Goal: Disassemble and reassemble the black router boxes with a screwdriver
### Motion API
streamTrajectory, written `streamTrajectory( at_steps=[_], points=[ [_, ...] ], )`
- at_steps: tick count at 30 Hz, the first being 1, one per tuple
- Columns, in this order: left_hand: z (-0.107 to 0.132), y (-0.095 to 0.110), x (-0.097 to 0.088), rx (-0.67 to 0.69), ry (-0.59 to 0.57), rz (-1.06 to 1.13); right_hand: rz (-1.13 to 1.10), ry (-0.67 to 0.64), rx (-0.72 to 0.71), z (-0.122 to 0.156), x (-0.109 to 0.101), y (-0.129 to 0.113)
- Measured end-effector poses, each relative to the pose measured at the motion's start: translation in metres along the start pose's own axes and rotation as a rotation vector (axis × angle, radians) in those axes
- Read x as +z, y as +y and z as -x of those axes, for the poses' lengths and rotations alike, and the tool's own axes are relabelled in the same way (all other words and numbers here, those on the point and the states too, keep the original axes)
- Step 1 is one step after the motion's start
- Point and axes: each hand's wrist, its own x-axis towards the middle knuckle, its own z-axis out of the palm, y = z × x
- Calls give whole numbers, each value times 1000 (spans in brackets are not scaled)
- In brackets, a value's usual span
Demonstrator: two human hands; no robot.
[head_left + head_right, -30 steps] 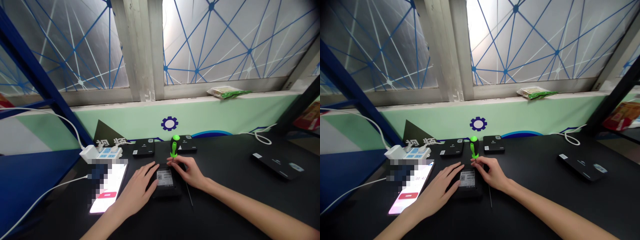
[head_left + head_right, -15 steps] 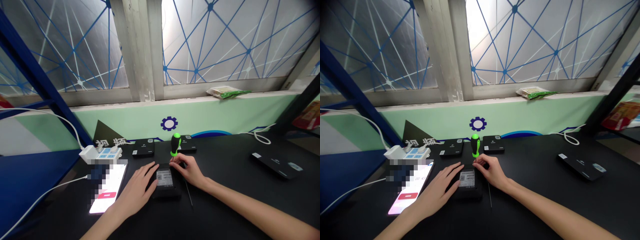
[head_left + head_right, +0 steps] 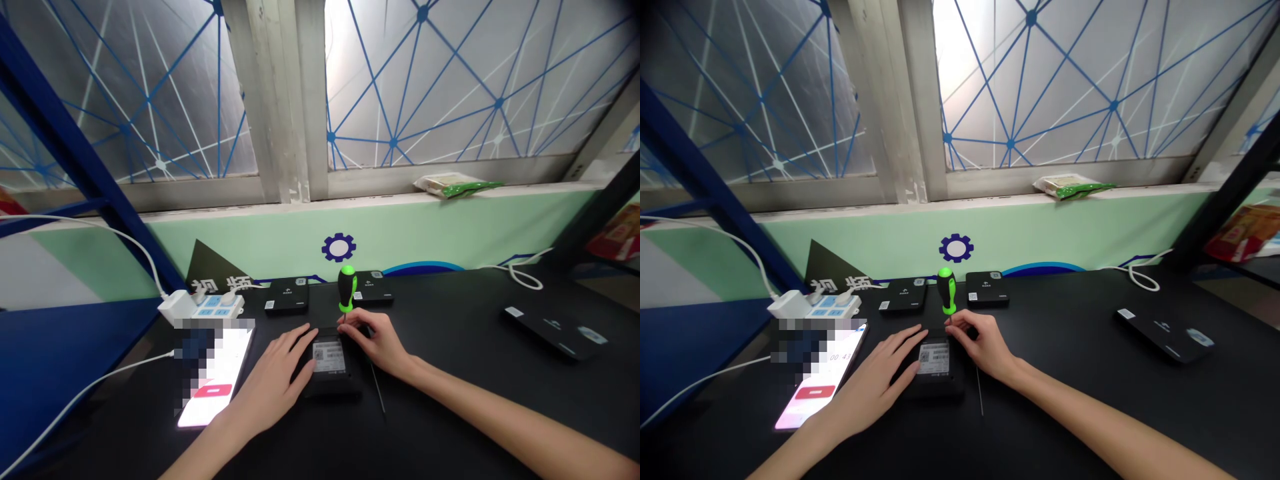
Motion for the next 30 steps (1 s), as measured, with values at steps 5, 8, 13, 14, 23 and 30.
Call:
streamTrajectory(
  at_steps=[5,8,13,14,23,30],
  points=[
    [0,-1,0,-3,-8,-11,-19,-51,-57,2,-3,-4],
    [0,-1,1,8,8,-11,-20,-55,-50,2,-3,-3],
    [0,-2,1,8,8,-7,-26,21,-6,0,0,1],
    [0,-2,1,7,5,-7,-27,27,-5,0,0,1],
    [0,-1,1,6,6,-8,9,-36,-49,2,-3,-4],
    [0,0,1,11,12,-12,-45,6,21,-1,0,1]
  ],
)
